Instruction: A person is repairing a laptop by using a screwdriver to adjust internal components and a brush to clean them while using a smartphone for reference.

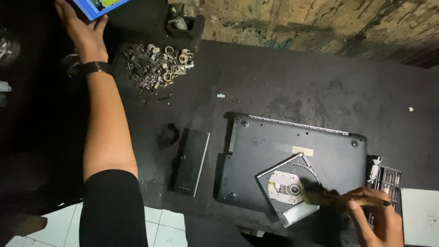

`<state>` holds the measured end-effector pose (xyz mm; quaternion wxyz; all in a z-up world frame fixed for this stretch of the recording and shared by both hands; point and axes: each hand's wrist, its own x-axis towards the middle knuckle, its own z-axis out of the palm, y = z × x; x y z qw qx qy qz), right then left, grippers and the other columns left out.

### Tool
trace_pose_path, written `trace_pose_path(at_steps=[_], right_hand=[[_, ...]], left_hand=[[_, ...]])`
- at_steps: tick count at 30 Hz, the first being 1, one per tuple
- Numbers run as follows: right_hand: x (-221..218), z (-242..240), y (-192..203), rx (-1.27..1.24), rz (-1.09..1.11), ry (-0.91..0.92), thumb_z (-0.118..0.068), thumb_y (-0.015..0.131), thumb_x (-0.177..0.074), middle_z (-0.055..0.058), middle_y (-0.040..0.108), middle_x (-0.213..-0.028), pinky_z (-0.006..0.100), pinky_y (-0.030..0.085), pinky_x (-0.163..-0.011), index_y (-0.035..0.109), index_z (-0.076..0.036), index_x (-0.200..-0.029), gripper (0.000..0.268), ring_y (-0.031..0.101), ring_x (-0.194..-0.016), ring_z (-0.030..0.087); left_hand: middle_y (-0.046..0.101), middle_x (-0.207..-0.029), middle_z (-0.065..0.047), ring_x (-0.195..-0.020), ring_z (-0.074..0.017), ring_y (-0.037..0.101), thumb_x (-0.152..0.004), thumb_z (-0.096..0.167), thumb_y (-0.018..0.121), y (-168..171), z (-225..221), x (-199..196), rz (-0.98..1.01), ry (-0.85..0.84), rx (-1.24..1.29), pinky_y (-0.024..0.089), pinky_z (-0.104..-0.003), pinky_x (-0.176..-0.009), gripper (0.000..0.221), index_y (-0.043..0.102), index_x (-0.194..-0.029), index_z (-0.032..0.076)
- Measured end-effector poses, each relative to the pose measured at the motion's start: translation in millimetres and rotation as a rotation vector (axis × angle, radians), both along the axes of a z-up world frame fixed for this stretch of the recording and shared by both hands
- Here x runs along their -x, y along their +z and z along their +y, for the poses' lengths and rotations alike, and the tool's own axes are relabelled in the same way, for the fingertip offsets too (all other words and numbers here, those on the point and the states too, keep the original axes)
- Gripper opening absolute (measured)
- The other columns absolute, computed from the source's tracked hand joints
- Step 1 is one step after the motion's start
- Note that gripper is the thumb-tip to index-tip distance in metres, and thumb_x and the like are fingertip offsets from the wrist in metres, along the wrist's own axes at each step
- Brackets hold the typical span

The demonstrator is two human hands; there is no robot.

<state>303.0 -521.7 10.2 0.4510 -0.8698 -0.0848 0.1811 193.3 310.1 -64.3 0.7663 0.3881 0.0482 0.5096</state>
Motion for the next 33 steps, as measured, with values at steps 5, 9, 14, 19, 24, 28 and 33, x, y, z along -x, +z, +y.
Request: trace_pose_path(at_steps=[5,9,14,19,24,28,33], right_hand=[[3,7,8,-0.017,0.010,-0.003,-0.001,0.064,-0.091,0.027,0.070,-0.111,0.045,0.056,-0.095,0.058,0.008,-0.123,0.034,0.071,-0.100,0.038],[4,9,9,-0.039,0.055,-0.053,0.000,0.063,-0.093,0.028,0.069,-0.109,0.048,0.059,-0.087,0.056,0.009,-0.124,0.032,0.070,-0.095,0.041],[4,3,7,-0.034,-0.026,0.017,-0.002,0.063,-0.094,0.026,0.071,-0.107,0.044,0.060,-0.085,0.058,0.007,-0.120,0.028,0.071,-0.091,0.037],[-1,-3,-1,-0.017,-0.050,0.031,-0.005,0.065,-0.093,0.024,0.071,-0.110,0.041,0.059,-0.089,0.061,0.008,-0.119,0.029,0.070,-0.098,0.035],[-1,1,3,-0.003,0.005,-0.005,-0.001,0.064,-0.092,0.026,0.069,-0.113,0.045,0.059,-0.091,0.058,0.006,-0.124,0.034,0.071,-0.100,0.038],[0,-3,0,-0.053,-0.069,0.056,-0.002,0.063,-0.094,0.024,0.070,-0.109,0.041,0.057,-0.092,0.059,0.007,-0.122,0.029,0.070,-0.101,0.034],[7,10,15,-0.101,-0.007,0.003,0.001,0.061,-0.095,0.026,0.069,-0.105,0.044,0.062,-0.078,0.056,0.008,-0.121,0.028,0.072,-0.084,0.037]], left_hand=[[0.037,-0.167,-0.022,-0.139,-0.0420,0.061,-0.089,0.052,0.057,24,-30,1,0.253,0.111,0.046,0.062,-0.046,-0.107,0.089,0.021,-0.164,0.019],[0.051,-0.162,-0.022,-0.133,-0.0347,0.069,-0.084,0.061,0.054,28,-36,-1,0.375,0.186,0.017,0.065,-0.037,-0.102,0.095,0.025,-0.163,0.017],[0.032,-0.170,-0.022,-0.148,-0.0456,0.053,-0.095,0.055,0.059,-2,1,11,0.265,0.122,-0.011,0.055,-0.053,-0.115,0.088,0.016,-0.164,0.022],[0.013,-0.174,-0.022,-0.155,-0.0559,0.038,-0.107,0.034,0.063,4,3,8,0.026,-0.055,-0.003,0.040,-0.068,-0.127,0.088,-0.002,-0.167,0.028],[0.010,-0.176,-0.020,-0.160,-0.0510,0.031,-0.113,0.036,0.060,0,-1,9,0.099,0.018,-0.104,0.041,-0.068,-0.129,0.083,-0.002,-0.167,0.025],[0.026,-0.172,-0.028,-0.154,-0.0562,0.040,-0.109,0.023,0.063,17,-18,4,-0.081,-0.046,0.035,0.045,-0.074,-0.121,0.077,0.013,-0.169,0.019],[0.032,-0.170,-0.028,-0.155,-0.0512,0.039,-0.103,0.040,0.064,5,-4,3,0.051,0.018,0.013,0.045,-0.068,-0.124,0.080,0.022,-0.166,0.013]])
